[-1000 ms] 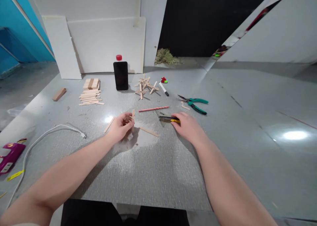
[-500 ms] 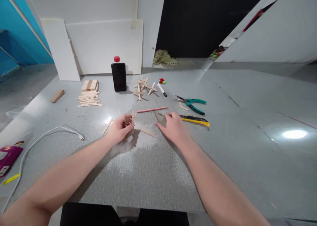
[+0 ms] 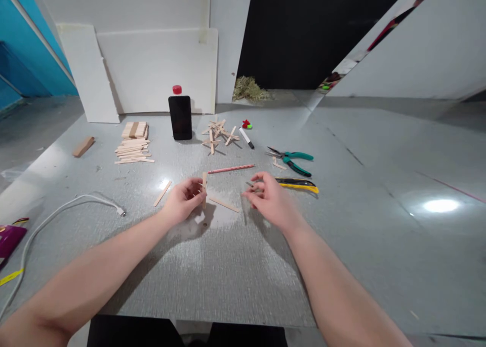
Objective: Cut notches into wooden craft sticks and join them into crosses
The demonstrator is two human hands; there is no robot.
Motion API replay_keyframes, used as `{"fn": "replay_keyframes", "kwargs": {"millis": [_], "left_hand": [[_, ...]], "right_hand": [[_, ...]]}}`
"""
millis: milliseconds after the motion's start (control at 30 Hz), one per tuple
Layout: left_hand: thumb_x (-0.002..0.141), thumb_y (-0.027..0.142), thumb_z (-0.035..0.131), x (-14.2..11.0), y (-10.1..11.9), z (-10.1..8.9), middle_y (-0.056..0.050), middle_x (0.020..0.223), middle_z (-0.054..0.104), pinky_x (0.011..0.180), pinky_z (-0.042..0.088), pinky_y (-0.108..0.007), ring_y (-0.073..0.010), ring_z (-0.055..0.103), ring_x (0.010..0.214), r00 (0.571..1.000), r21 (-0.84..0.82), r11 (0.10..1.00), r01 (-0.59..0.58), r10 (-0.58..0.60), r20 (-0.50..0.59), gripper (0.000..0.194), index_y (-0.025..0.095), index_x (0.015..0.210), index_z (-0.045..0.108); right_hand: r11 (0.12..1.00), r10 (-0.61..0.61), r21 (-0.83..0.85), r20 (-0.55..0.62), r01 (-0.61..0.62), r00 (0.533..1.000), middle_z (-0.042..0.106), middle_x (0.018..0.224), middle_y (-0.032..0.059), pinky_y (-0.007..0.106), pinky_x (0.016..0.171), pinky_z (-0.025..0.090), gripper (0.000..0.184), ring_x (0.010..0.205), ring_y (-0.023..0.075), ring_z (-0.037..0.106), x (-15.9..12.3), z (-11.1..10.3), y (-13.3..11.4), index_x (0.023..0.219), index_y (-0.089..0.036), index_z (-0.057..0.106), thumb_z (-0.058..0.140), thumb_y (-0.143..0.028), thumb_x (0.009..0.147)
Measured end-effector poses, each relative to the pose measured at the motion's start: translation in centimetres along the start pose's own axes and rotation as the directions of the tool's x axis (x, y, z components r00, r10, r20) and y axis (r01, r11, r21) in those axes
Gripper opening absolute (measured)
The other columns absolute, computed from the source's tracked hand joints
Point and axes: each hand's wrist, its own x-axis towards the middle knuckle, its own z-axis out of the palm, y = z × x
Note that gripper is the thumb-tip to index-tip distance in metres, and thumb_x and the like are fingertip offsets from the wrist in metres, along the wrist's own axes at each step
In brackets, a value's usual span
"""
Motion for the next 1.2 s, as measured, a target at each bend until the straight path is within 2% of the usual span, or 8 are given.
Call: {"fn": "replay_keyframes", "kwargs": {"millis": [67, 200, 300, 533, 833, 967, 1200], "left_hand": [[0.101, 0.037, 0.065, -0.4, 0.2, 0.5, -0.007, 0.113, 0.068, 0.082, 0.061, -0.036, -0.0175, 0.068, 0.093, 1.000, -0.029, 1.000, -0.002, 0.003, 0.025, 0.031, 0.015, 0.123, 0.063], [0.100, 0.035, 0.066, -1.4, 0.8, 1.5, -0.005, 0.105, 0.069, 0.080, 0.061, -0.034, -0.0160, 0.068, 0.088, 0.997, -0.088, 0.996, -0.004, 0.011, 0.080, 0.026, 0.014, 0.115, 0.065], [0.098, 0.031, 0.068, -1.8, 1.2, 2.1, -0.004, 0.101, 0.069, 0.078, 0.061, -0.033, -0.0152, 0.068, 0.085, 0.994, -0.118, 0.993, 0.009, 0.005, 0.111, 0.022, 0.014, 0.112, 0.066], [0.087, 0.020, 0.074, -1.8, 1.3, 2.4, -0.006, 0.092, 0.073, 0.069, 0.054, -0.025, -0.0124, 0.068, 0.077, 0.991, -0.149, 0.986, 0.075, -0.057, 0.120, 0.017, 0.015, 0.103, 0.070], [0.082, 0.022, 0.075, -1.8, 2.3, 2.5, -0.006, 0.092, 0.075, 0.069, 0.055, -0.026, -0.0132, 0.070, 0.075, 0.979, -0.152, 0.979, 0.136, -0.110, 0.171, 0.022, 0.015, 0.102, 0.071], [0.080, 0.022, 0.076, -1.9, 2.4, 2.5, -0.006, 0.090, 0.076, 0.070, 0.056, -0.026, -0.0132, 0.070, 0.075, 0.979, -0.149, 0.979, 0.143, -0.118, 0.166, 0.022, 0.015, 0.101, 0.071], [0.077, 0.026, 0.079, -1.9, 2.3, 2.5, -0.007, 0.088, 0.077, 0.069, 0.058, -0.027, -0.0154, 0.073, 0.075, 0.980, -0.158, 0.976, 0.153, -0.130, 0.148, 0.026, 0.015, 0.101, 0.073]], "right_hand": [[0.980, -0.076, 0.188, 0.035, 0.068, 0.996, 0.066, 0.095, 0.0007, 0.027, 0.049, 0.051, 0.061, 0.057, 0.0117, 0.060, -1.3, 1.2, -1.6, 0.143, -0.025, 0.045, 0.066, -0.052, 0.092], [0.901, -0.156, 0.419, 0.079, 0.110, 0.985, 0.063, 0.092, -0.0001, 0.027, 0.050, 0.052, 0.046, 0.057, 0.0106, 0.060, -2.8, 3.7, -3.6, 0.128, -0.027, 0.056, 0.070, -0.048, 0.089], [0.861, -0.165, 0.497, 0.073, 0.108, 0.984, 0.060, 0.090, -0.0018, 0.026, 0.051, 0.053, 0.043, 0.057, 0.0092, 0.059, -2.9, 4.8, -3.8, 0.128, -0.028, 0.055, 0.070, -0.043, 0.091], [0.828, -0.146, 0.556, 0.095, 0.070, 0.985, 0.051, 0.086, -0.0045, 0.022, 0.047, 0.049, 0.038, 0.053, 0.0069, 0.054, -2.7, 5.0, -3.2, 0.129, -0.028, 0.052, 0.067, -0.035, 0.095], [0.811, -0.155, 0.583, 0.136, 0.047, 0.978, 0.048, 0.082, -0.0050, 0.021, 0.049, 0.052, 0.034, 0.056, 0.0078, 0.055, -2.8, 5.3, -3.0, 0.129, -0.027, 0.053, 0.065, -0.031, 0.096], [0.805, -0.169, 0.590, 0.128, 0.062, 0.977, 0.052, 0.086, -0.0036, 0.023, 0.049, 0.053, 0.031, 0.056, 0.0084, 0.059, -3.0, 5.4, -2.9, 0.126, -0.028, 0.053, 0.063, -0.030, 0.097], [0.814, -0.171, 0.577, 0.115, 0.074, 0.979, 0.068, 0.105, 0.0046, 0.025, 0.050, 0.056, 0.033, 0.059, 0.0105, 0.062, -3.2, 5.2, -2.9, 0.126, -0.029, 0.056, 0.067, -0.029, 0.094]]}}
